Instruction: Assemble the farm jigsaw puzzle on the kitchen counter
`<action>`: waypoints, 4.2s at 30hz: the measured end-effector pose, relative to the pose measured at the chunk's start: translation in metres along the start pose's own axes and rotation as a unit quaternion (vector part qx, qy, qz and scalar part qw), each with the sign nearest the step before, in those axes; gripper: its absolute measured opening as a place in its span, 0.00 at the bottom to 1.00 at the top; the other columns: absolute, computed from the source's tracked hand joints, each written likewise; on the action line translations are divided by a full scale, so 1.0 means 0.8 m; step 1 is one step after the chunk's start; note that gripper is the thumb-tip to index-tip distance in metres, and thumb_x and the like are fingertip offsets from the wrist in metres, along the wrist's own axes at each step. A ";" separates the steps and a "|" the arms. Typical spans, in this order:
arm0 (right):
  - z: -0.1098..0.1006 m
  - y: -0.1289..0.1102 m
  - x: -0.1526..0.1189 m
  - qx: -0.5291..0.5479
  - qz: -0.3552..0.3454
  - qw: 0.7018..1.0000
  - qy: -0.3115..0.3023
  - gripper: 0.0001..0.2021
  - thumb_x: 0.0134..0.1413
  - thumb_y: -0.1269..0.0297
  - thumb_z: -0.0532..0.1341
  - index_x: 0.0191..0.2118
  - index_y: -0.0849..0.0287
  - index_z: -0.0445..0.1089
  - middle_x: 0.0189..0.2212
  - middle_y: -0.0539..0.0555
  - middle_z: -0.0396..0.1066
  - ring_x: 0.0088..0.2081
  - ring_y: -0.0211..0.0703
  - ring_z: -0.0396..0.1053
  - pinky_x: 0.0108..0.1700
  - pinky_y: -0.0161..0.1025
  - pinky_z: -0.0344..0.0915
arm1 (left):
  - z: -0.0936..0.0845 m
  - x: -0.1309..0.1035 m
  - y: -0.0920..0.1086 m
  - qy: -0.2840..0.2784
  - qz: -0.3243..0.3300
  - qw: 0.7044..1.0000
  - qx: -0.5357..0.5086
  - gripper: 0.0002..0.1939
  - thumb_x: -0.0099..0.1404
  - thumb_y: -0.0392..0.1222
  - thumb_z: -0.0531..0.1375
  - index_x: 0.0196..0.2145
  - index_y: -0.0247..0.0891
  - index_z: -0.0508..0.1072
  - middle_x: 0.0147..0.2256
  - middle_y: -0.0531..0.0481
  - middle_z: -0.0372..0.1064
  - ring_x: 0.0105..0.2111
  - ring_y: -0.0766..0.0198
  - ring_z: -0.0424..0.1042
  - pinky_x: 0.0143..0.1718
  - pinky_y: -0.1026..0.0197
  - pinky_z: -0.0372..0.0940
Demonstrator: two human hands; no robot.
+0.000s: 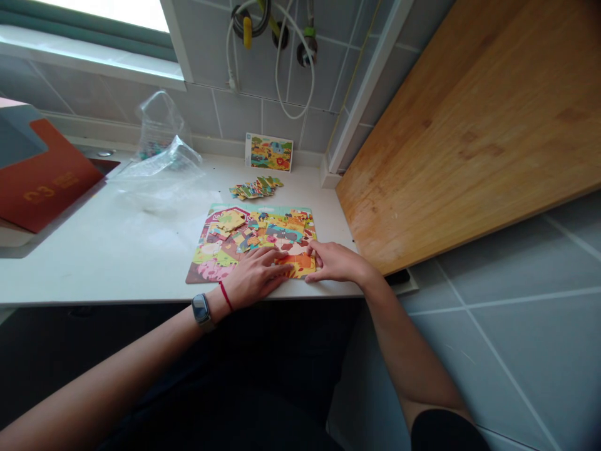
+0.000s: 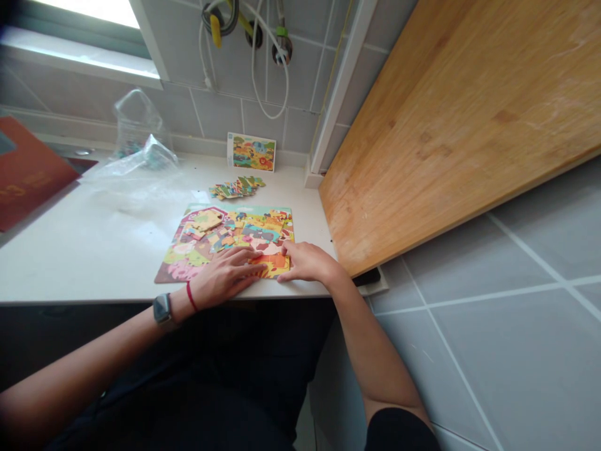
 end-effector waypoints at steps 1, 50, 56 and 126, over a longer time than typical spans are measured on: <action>0.000 0.000 0.000 -0.001 0.001 1.000 0.001 0.29 0.48 0.48 0.76 0.52 0.56 0.69 0.36 0.52 0.78 0.38 0.49 0.75 0.36 0.38 0.59 | 0.000 0.000 0.000 0.000 0.000 1.000 0.004 0.15 0.78 0.47 0.57 0.55 0.48 0.81 0.57 0.41 0.74 0.58 0.45 0.70 0.58 0.39 0.69; -0.008 0.041 -0.004 0.053 -0.001 0.998 -0.035 0.31 0.42 0.57 0.78 0.51 0.54 0.69 0.34 0.47 0.73 0.35 0.43 0.72 0.35 0.34 0.61 | -0.001 -0.001 -0.006 0.019 0.008 0.999 -0.031 0.13 0.76 0.48 0.60 0.52 0.45 0.79 0.55 0.43 0.75 0.56 0.50 0.72 0.59 0.44 0.71; -0.006 0.041 -0.004 0.056 -0.004 0.998 -0.032 0.29 0.43 0.61 0.78 0.50 0.54 0.68 0.32 0.46 0.73 0.35 0.43 0.72 0.34 0.34 0.60 | -0.003 -0.001 -0.003 0.011 0.015 1.000 -0.009 0.14 0.76 0.47 0.60 0.55 0.46 0.80 0.57 0.44 0.74 0.58 0.47 0.70 0.58 0.41 0.70; 0.028 0.047 0.052 0.140 -0.135 0.944 0.267 0.13 0.67 0.58 0.60 0.39 0.53 0.83 0.55 0.56 0.80 0.64 0.56 0.71 0.69 0.55 0.63 | -0.135 0.076 -0.184 -0.211 -0.051 0.963 0.161 0.26 0.72 0.57 0.62 0.62 0.43 0.72 0.62 0.39 0.71 0.59 0.44 0.73 0.61 0.40 0.69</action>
Point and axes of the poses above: each hand's wrist, its own x-axis towards the middle knuckle, its own z-axis out of the palm, y = z × x, the point moved 3 cm from there along x, towards the middle knuckle
